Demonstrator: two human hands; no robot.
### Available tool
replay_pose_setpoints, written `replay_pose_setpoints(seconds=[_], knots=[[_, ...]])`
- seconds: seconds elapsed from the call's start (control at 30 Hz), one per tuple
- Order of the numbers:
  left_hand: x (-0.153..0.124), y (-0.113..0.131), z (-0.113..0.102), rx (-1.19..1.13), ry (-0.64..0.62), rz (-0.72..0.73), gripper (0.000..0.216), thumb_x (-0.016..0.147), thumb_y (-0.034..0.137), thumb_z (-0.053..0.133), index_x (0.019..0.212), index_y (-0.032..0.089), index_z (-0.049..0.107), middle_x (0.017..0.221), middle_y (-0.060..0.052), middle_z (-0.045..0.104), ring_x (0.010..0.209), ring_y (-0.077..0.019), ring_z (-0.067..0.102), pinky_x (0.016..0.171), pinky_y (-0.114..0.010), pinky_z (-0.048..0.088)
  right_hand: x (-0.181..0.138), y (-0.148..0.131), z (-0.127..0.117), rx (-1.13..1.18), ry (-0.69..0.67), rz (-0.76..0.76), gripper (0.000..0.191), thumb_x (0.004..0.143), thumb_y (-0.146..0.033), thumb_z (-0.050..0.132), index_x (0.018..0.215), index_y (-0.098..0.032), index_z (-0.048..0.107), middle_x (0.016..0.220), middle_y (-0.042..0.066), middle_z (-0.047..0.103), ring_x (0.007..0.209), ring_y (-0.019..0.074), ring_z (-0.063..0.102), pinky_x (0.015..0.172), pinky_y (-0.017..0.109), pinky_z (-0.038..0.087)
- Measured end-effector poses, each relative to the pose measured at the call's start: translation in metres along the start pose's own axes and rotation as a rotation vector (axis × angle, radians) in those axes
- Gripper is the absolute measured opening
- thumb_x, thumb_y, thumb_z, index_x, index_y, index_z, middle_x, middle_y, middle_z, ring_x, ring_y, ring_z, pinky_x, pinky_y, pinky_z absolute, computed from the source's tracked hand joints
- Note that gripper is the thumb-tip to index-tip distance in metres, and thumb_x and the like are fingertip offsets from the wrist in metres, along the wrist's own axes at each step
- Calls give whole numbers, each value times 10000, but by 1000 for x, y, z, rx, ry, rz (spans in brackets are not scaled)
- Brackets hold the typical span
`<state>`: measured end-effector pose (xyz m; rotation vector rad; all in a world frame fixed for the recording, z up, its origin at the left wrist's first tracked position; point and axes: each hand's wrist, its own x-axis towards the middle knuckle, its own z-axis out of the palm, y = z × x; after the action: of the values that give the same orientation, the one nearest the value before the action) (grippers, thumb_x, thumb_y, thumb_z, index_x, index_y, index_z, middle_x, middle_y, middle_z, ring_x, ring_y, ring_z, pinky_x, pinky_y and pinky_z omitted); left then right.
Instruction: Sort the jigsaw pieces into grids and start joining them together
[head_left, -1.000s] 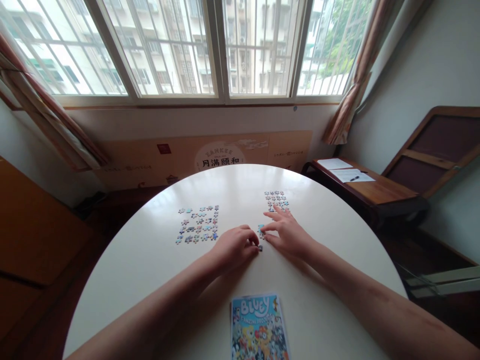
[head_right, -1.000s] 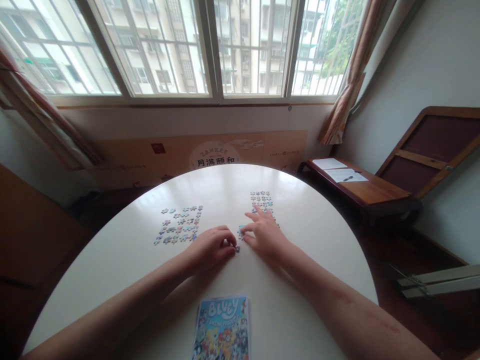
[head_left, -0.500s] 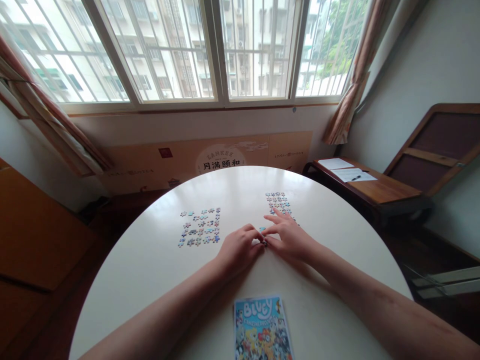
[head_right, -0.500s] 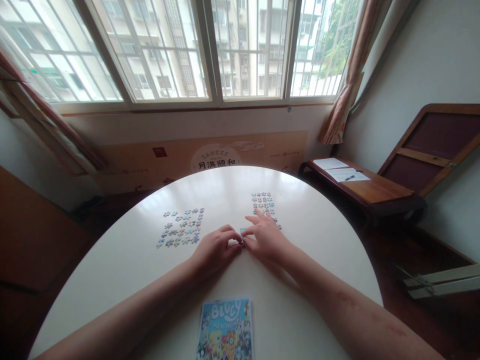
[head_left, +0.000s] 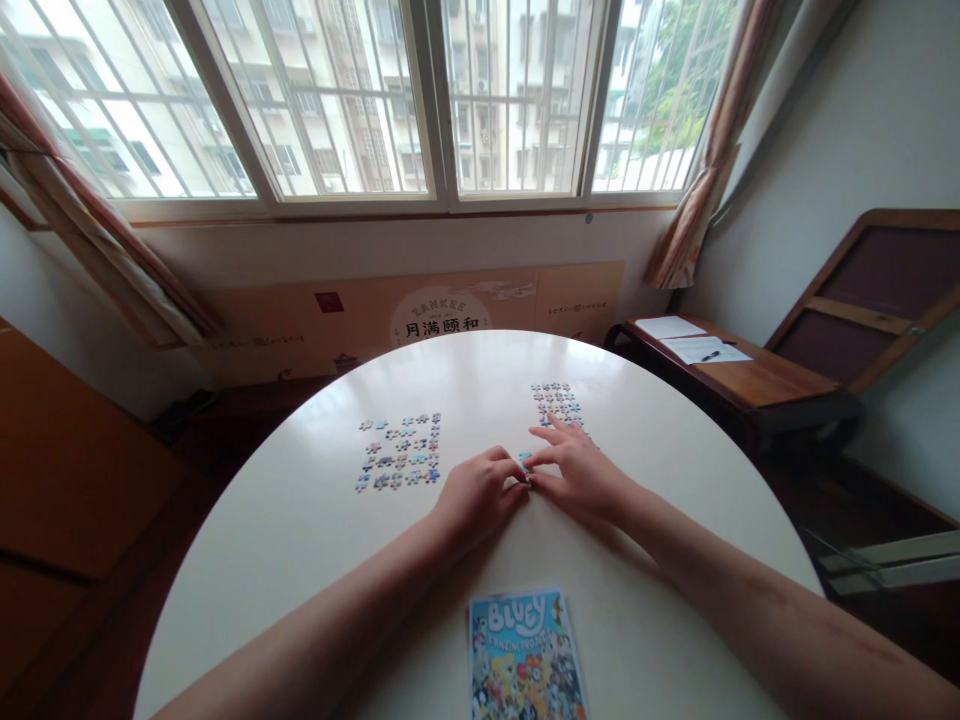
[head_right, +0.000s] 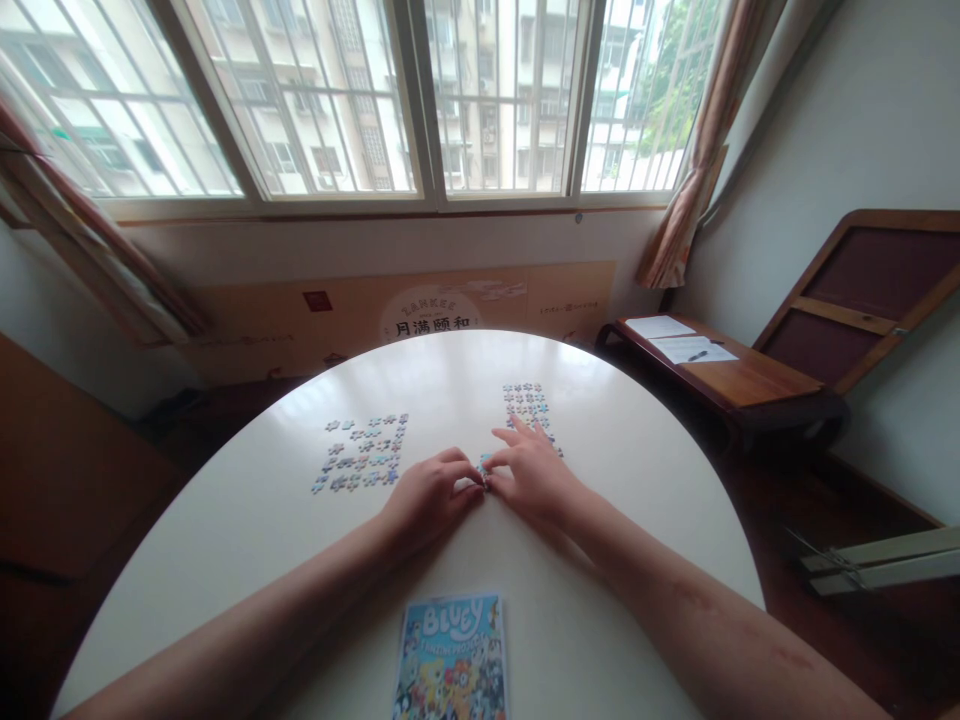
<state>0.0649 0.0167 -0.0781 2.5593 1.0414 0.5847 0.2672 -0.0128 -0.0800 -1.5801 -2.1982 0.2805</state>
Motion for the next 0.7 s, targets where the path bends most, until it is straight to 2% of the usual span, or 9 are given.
replay_pose_setpoints(seconds=[0.23,0.47,0.7], knots=[[-1,1,-5,134,-12,150,189,877,219,610,936,269,783,930,-23,723,828,-174,674,734,-287,533,0,2,2,19,12,4,222,879,-340,664,1057,-311,793,1455,83,551,1474,382,309,1182,659,184],[-2,-2,-7,133,14,109,197,846,230,647,1006,252,759,1002,-31,723,856,-188,683,773,-303,548,1,4,-1,28,69,-20,217,890,-314,669,1075,-291,778,1456,86,549,1478,369,309,1189,639,200],[-3,-6,-6,117,21,164,183,884,228,624,927,294,789,967,-16,733,795,-159,679,729,-281,529,0,12,-13,13,146,20,185,877,-237,660,999,-279,793,1450,76,553,1481,373,301,1175,659,218]])
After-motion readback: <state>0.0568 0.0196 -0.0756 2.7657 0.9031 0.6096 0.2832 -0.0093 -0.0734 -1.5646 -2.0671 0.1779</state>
